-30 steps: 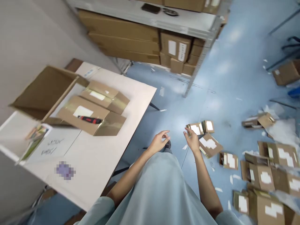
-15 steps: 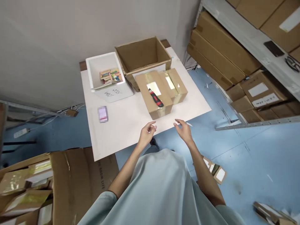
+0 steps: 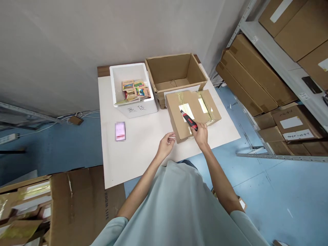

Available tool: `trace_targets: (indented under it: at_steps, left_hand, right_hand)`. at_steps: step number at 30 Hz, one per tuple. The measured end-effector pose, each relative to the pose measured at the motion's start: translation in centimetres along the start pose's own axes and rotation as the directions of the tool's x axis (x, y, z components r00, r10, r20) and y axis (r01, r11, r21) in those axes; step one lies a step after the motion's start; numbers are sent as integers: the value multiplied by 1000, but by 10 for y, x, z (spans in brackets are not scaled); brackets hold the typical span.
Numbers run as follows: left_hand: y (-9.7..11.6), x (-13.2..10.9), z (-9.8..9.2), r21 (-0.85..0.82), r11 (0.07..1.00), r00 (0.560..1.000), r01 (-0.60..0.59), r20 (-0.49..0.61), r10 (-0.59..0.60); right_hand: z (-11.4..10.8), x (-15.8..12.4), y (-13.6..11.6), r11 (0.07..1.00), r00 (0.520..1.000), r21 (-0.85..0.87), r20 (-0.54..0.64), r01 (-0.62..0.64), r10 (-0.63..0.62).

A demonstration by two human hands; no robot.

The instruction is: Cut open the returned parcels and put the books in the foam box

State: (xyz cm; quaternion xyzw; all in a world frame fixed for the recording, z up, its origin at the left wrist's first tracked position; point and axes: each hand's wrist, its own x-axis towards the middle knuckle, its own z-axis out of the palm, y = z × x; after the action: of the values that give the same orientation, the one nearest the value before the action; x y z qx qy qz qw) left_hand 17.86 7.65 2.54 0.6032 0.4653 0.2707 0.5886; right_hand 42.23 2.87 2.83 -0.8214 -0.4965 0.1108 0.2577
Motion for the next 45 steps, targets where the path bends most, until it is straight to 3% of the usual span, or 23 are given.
trace_targets:
  at_steps: [8, 12, 16, 21, 26, 31, 37, 39, 41, 43, 45]
  left_hand:
    - [-1, 25, 36, 101, 995, 998, 11, -55, -5]
    - [1, 33, 54, 199, 979, 983, 33, -184, 4]
    - [0, 33, 61, 248, 963, 957, 106, -288, -31]
    - [-11, 20, 62, 222, 939, 920, 262, -351, -174]
    - [-20, 11, 62, 83, 959, 910, 271, -348, -226]
    - [-15, -10, 66, 159, 941, 919, 297, -315, -237]
    - [-23, -50, 71, 193, 930, 950, 312, -48, -308]
    - [-37, -58, 60, 168, 910, 923, 379, 5, -385]
    - [-55, -64, 40, 159, 868, 880, 470, -12, -475]
    - [-74, -68, 11, 156, 824, 838, 544, -65, -541]
    - [-92, -73, -22, 141, 789, 801, 598, -121, -586]
  right_hand:
    - [-40, 73, 84, 984, 961, 33, -213, -175, 178]
    - [-36, 106, 117, 976, 962, 41, -161, -216, 220]
    - [-27, 132, 126, 974, 970, 5, -91, -225, 225]
    - [-9, 183, 91, 991, 1000, 132, 24, 12, -15]
    - [17, 214, 39, 987, 967, 152, 241, 53, -89]
    - [29, 200, 10, 987, 946, 133, 296, 93, -129]
    - [45, 159, -31, 943, 865, 235, 393, 235, -313]
    - [54, 141, -50, 905, 798, 288, 436, 314, -416]
    - [62, 120, -67, 862, 716, 359, 488, 357, -499]
    - [68, 99, -81, 829, 648, 426, 525, 361, -552]
    - [70, 80, -91, 812, 617, 467, 537, 351, -576]
